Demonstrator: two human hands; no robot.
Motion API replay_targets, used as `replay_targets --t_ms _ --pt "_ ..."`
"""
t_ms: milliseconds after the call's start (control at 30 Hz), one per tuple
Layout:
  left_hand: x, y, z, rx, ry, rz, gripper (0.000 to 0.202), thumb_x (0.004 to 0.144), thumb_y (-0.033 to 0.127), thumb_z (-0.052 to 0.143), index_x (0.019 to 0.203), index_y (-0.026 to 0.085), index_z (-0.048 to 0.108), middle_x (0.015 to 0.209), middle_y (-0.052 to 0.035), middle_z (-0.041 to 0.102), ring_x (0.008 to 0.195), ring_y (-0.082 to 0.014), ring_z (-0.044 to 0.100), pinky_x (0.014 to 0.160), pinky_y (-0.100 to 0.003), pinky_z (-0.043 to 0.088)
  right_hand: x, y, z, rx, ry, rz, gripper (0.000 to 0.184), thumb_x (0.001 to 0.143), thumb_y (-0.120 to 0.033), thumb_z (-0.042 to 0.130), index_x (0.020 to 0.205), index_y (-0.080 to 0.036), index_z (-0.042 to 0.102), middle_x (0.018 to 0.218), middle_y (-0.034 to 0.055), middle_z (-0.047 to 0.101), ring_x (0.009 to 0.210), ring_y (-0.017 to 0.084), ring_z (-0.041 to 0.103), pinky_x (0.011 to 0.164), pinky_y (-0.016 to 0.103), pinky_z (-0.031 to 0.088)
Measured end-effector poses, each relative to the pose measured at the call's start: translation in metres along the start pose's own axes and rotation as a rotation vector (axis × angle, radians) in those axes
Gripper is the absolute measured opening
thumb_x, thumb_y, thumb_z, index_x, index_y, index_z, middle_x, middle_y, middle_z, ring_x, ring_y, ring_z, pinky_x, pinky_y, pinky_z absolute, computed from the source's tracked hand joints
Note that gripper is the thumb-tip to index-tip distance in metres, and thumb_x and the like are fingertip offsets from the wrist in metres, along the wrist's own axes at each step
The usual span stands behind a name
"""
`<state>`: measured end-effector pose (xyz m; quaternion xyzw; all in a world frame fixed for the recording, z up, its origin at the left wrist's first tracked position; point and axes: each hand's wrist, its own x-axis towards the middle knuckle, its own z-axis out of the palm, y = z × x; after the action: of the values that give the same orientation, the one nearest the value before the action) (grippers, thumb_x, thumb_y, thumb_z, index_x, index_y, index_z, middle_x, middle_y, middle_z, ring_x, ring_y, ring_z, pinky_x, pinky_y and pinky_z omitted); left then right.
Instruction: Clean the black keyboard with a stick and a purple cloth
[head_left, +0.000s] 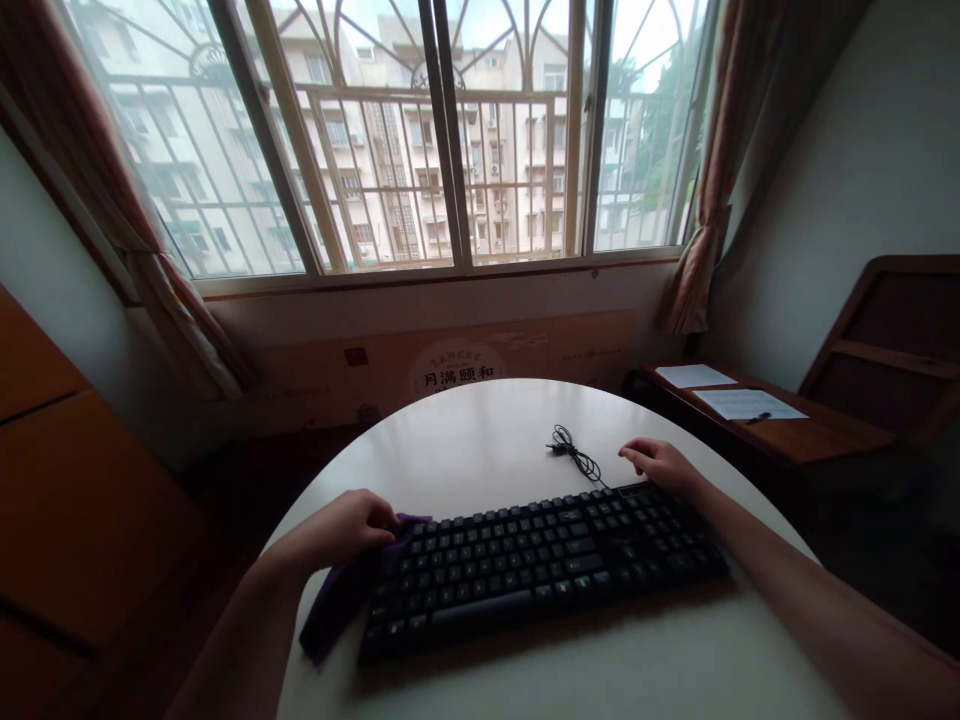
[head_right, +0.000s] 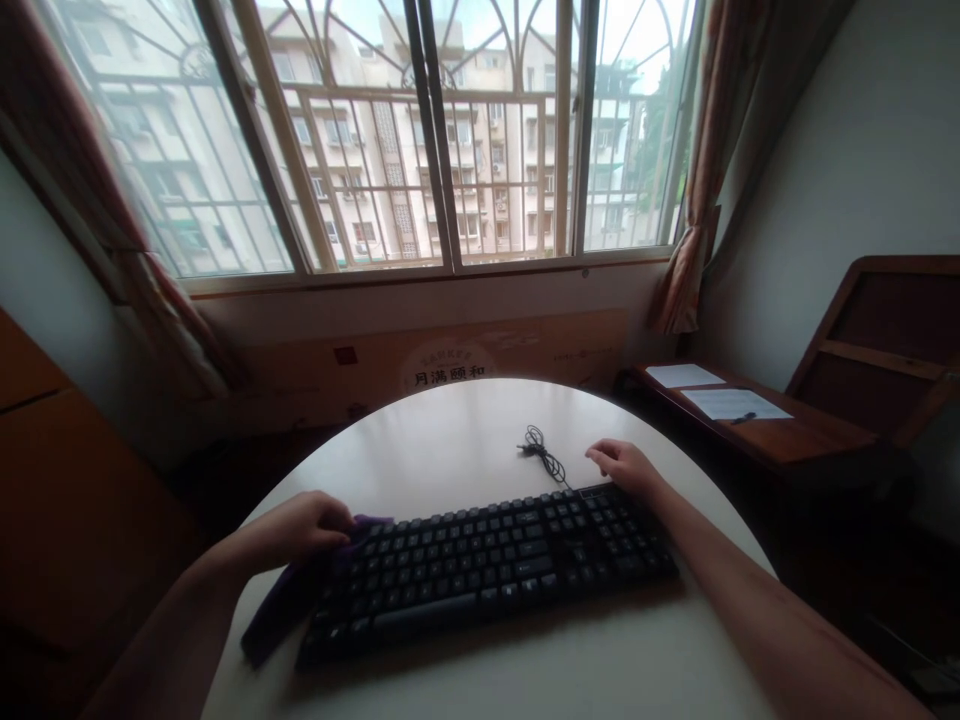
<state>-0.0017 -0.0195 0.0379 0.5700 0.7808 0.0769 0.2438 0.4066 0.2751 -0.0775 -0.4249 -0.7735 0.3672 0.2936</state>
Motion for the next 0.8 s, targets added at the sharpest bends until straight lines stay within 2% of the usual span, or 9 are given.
replay_targets --t_ms 233,433,667,800 --pt "0.007 -0.007 0.003 -0.01 0.059 0.027 0.023 0.062 0.037 0.064 0.074 0.02 0.073 0.066 0.0006 0.069 0.065 -0.0181 0.062 0.057 -0.024 0.042 -0.004 -0.001 -0.003 -0.004 0.0 -0.003 0.046 0.077 -0.056 0.055 0.092 -0.015 0.069 0.064 0.0033 0.059 0.06 0.012 0.052 0.056 0.023 0.04" --pt "0.003 -0.004 0.001 -0.022 0.12 0.063 0.023 0.065 0.039 0.065 0.074 0.02 0.074 0.068 0.0002 0.071 0.065 -0.0173 0.062 0.058 -0.024 0.044 -0.006 -0.001 -0.004 -0.024 0.005 0.0 0.047 0.078 -0.056 0.054 0.093 -0.014 0.069 0.065 0.0035 0.06 0.06 0.012 0.051 0.057 0.023 0.041" --pt "0.0 0.01 -0.001 -0.365 0.148 0.195 0.039 0.072 0.051 0.064 0.084 0.014 0.072 0.065 -0.0033 0.067 0.055 -0.014 0.056 0.05 -0.025 0.046 -0.005 0.0 -0.004 -0.045 -0.005 -0.003 0.05 0.078 -0.058 0.053 0.094 -0.014 0.068 0.066 0.004 0.06 0.06 0.012 0.052 0.056 0.023 0.041" --pt "0.002 0.011 0.0 -0.418 0.217 0.19 0.045 0.071 0.053 0.064 0.088 0.013 0.071 0.065 -0.0037 0.066 0.056 -0.0145 0.056 0.051 -0.026 0.047 -0.006 -0.001 -0.004 -0.023 -0.003 0.013 0.049 0.077 -0.058 0.055 0.095 -0.014 0.069 0.066 0.0042 0.061 0.058 0.012 0.052 0.055 0.022 0.04"
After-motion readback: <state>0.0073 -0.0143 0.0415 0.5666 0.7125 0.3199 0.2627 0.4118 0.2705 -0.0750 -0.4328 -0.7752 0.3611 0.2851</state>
